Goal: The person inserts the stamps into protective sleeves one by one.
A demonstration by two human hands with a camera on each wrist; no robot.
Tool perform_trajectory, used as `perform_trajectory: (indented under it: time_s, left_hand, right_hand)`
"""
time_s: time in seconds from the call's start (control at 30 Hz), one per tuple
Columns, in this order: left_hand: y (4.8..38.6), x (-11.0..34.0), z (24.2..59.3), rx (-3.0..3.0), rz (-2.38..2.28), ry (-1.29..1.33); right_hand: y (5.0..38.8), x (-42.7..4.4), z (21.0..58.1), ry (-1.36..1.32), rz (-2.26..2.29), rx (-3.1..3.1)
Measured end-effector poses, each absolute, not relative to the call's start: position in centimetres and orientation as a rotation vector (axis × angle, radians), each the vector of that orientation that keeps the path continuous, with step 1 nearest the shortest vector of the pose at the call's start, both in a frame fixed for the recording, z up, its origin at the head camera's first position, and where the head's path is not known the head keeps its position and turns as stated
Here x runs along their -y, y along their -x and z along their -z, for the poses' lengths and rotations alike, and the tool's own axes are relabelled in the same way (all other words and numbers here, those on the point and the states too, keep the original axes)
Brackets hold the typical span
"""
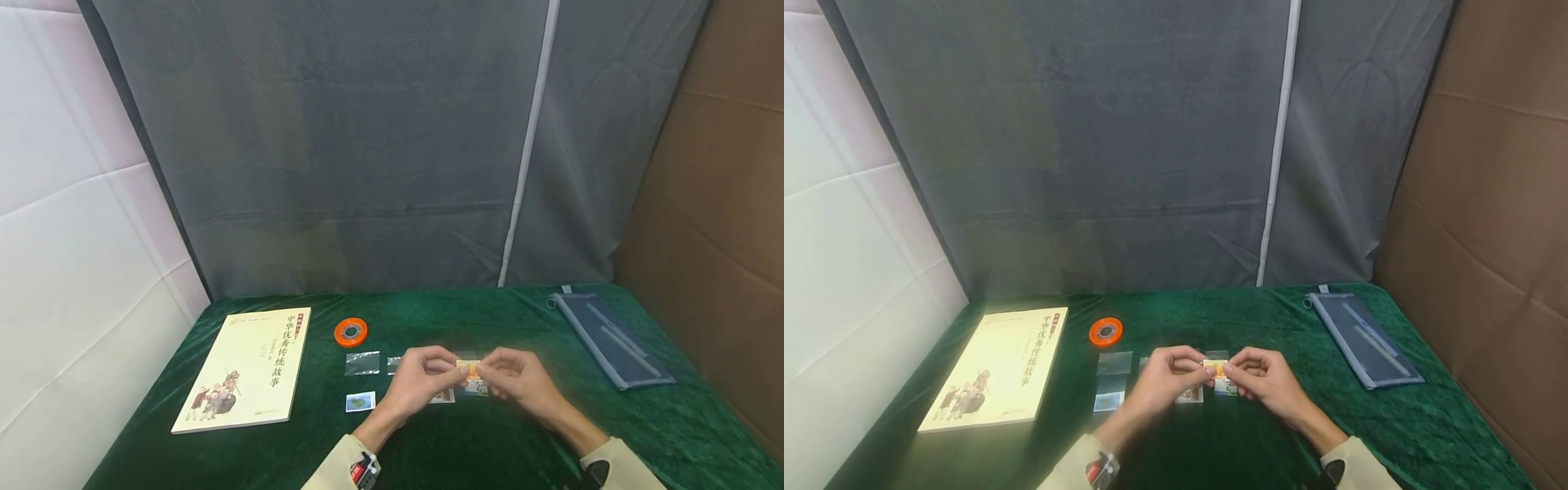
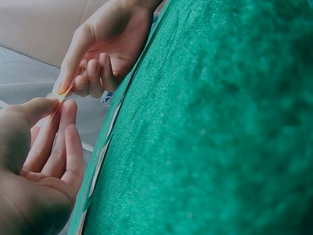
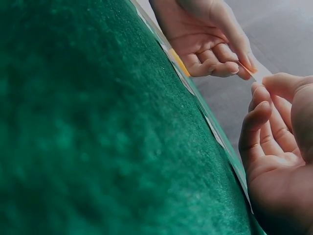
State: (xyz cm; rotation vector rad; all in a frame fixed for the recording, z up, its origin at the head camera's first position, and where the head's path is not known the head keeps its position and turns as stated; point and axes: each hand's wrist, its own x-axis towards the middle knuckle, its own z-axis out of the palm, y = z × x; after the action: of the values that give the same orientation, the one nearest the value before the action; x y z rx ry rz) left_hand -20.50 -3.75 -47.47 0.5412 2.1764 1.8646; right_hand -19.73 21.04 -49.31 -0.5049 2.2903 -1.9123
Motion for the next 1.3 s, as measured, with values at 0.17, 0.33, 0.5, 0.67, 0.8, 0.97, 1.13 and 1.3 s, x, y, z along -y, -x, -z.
perform_trajectory:
  time_s: [0.17,0.33,0.5,0.67,0.8,0.97,1.13,1.3]
  left_hand:
    - [20.45,3.71,47.48,-2.171,-1.86,-0.552]
    - [20.41,3.59,47.58,-2.188,-1.837,-0.598]
    - [20.28,3.43,47.52,-2.203,-1.821,-0.63]
    - [20.22,3.39,47.44,-2.221,-1.81,-0.646]
    - [20.31,3.54,47.46,-2.31,-1.778,-0.669]
    - [20.47,3.77,47.11,-2.402,-1.752,-0.687]
    - [20.5,3.59,46.92,-2.395,-1.741,-0.687]
    - [20.36,3.32,47.16,-2.404,-1.748,-0.665]
  right_hand:
    - [19.77,-20.95,49.44,0.527,1.958,-2.247]
    - [19.74,-20.97,49.42,0.566,1.974,-2.219]
    - [19.6,-20.99,49.19,0.6,1.936,-2.227]
    - [19.47,-20.9,48.95,0.595,1.916,-2.239]
    - [19.48,-20.81,49.03,0.59,1.905,-2.275]
    - [19.61,-20.8,49.04,0.57,1.871,-2.347]
    - [19.77,-20.97,48.99,0.583,1.836,-2.403]
    - [19.89,-21.14,48.78,0.685,1.786,-2.429]
